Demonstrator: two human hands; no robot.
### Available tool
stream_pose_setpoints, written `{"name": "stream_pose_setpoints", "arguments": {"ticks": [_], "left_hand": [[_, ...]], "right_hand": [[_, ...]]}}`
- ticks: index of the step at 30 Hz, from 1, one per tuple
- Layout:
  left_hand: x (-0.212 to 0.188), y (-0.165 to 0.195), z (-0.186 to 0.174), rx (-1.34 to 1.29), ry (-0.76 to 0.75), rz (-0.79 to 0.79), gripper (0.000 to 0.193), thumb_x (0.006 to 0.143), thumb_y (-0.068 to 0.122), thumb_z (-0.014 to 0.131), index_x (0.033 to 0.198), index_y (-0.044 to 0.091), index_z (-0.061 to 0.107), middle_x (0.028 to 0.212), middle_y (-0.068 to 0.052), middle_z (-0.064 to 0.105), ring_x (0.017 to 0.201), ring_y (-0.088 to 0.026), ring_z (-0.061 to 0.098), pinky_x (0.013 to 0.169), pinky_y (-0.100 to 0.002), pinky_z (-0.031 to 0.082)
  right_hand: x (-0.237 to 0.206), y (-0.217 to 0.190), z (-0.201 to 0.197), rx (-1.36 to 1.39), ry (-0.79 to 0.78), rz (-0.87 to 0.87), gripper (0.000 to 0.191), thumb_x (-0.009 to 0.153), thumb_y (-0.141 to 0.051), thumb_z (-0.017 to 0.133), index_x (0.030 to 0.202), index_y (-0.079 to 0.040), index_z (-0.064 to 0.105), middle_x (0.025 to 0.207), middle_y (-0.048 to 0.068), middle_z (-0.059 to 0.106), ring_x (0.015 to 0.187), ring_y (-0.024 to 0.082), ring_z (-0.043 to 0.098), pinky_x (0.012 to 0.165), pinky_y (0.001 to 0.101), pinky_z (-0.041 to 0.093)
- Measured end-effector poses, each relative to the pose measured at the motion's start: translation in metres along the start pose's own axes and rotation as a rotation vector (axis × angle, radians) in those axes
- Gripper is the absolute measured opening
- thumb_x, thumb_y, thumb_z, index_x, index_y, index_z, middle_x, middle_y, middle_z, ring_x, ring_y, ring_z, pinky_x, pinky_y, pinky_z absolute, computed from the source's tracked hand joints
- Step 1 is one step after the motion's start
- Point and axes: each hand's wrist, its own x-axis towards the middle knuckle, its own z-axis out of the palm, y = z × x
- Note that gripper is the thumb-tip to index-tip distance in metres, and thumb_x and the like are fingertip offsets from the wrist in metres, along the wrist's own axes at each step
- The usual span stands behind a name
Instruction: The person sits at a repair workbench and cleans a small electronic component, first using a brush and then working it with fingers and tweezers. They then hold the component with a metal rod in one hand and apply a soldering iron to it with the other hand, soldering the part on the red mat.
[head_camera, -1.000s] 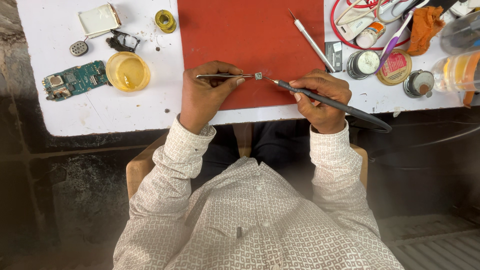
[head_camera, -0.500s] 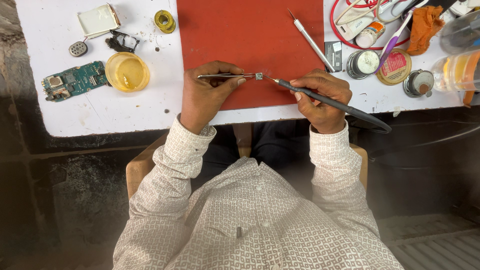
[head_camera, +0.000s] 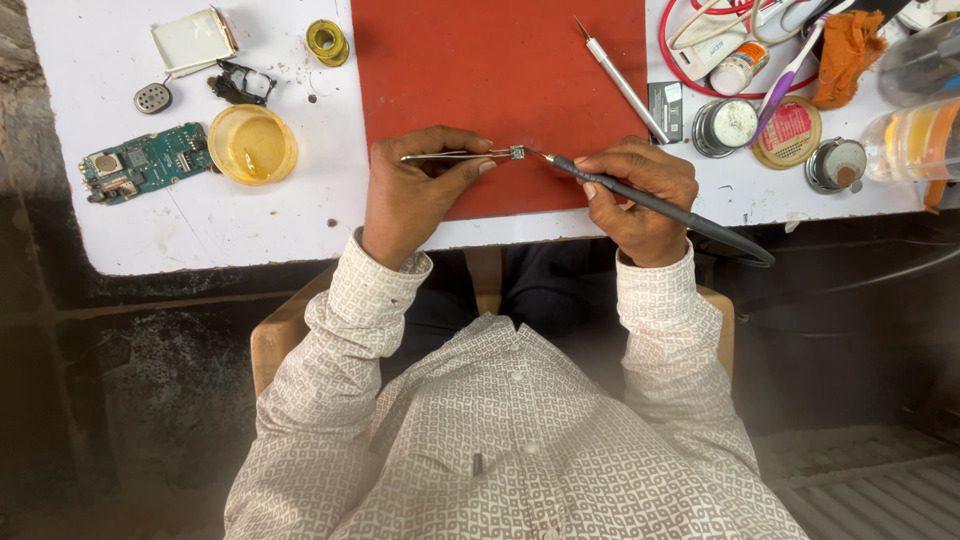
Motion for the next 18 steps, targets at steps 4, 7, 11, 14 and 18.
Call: {"name": "stream_pose_setpoints", "arguments": {"ticks": [4, 7, 11, 14, 18], "left_hand": [[-0.0004, 0.0001, 0.0006, 0.002, 0.008, 0.003, 0.013, 0.09, -0.001, 0.079, 0.103, -0.002, 0.076, 0.097, -0.01, 0.079, 0.088, -0.013, 0.077, 0.08, -0.023, 0.063], [-0.0004, 0.0001, 0.0019, -0.031, 0.014, -0.003, 0.013, 0.09, -0.002, 0.078, 0.103, -0.002, 0.076, 0.097, -0.01, 0.079, 0.088, -0.012, 0.076, 0.08, -0.023, 0.064], [-0.0005, 0.0002, 0.0021, -0.022, 0.017, -0.011, 0.013, 0.09, -0.002, 0.078, 0.102, -0.002, 0.076, 0.096, -0.01, 0.079, 0.087, -0.012, 0.076, 0.079, -0.023, 0.063], [-0.0007, 0.0003, 0.0021, -0.02, 0.017, -0.009, 0.012, 0.09, -0.002, 0.078, 0.102, -0.002, 0.076, 0.096, -0.01, 0.079, 0.087, -0.012, 0.076, 0.08, -0.023, 0.063], [-0.0003, 0.0, 0.0024, -0.007, 0.02, -0.004, 0.012, 0.09, -0.002, 0.079, 0.102, -0.001, 0.076, 0.096, -0.01, 0.079, 0.087, -0.012, 0.076, 0.079, -0.023, 0.063]], "right_hand": [[0.0004, 0.0009, 0.0002, -0.012, -0.001, 0.002, 0.018, 0.087, 0.004, 0.073, 0.105, 0.003, 0.074, 0.093, 0.014, 0.074, 0.078, 0.017, 0.07, 0.066, 0.0237, 0.054], [0.0005, 0.0014, 0.0002, -0.023, -0.001, -0.004, 0.019, 0.087, 0.005, 0.072, 0.105, 0.003, 0.074, 0.092, 0.014, 0.074, 0.078, 0.016, 0.069, 0.065, 0.0235, 0.054], [-0.0004, 0.0014, 0.0001, -0.019, -0.007, -0.002, 0.019, 0.087, 0.005, 0.071, 0.105, 0.002, 0.074, 0.095, 0.014, 0.074, 0.08, 0.017, 0.07, 0.068, 0.024, 0.056], [-0.0001, 0.0021, 0.0, -0.017, -0.009, -0.009, 0.019, 0.087, 0.005, 0.072, 0.105, 0.002, 0.074, 0.094, 0.014, 0.074, 0.08, 0.017, 0.07, 0.068, 0.0239, 0.056], [0.0, 0.0031, -0.0002, -0.018, -0.007, -0.012, 0.019, 0.086, 0.005, 0.072, 0.104, 0.002, 0.074, 0.092, 0.014, 0.074, 0.077, 0.016, 0.069, 0.065, 0.0232, 0.054]]}}
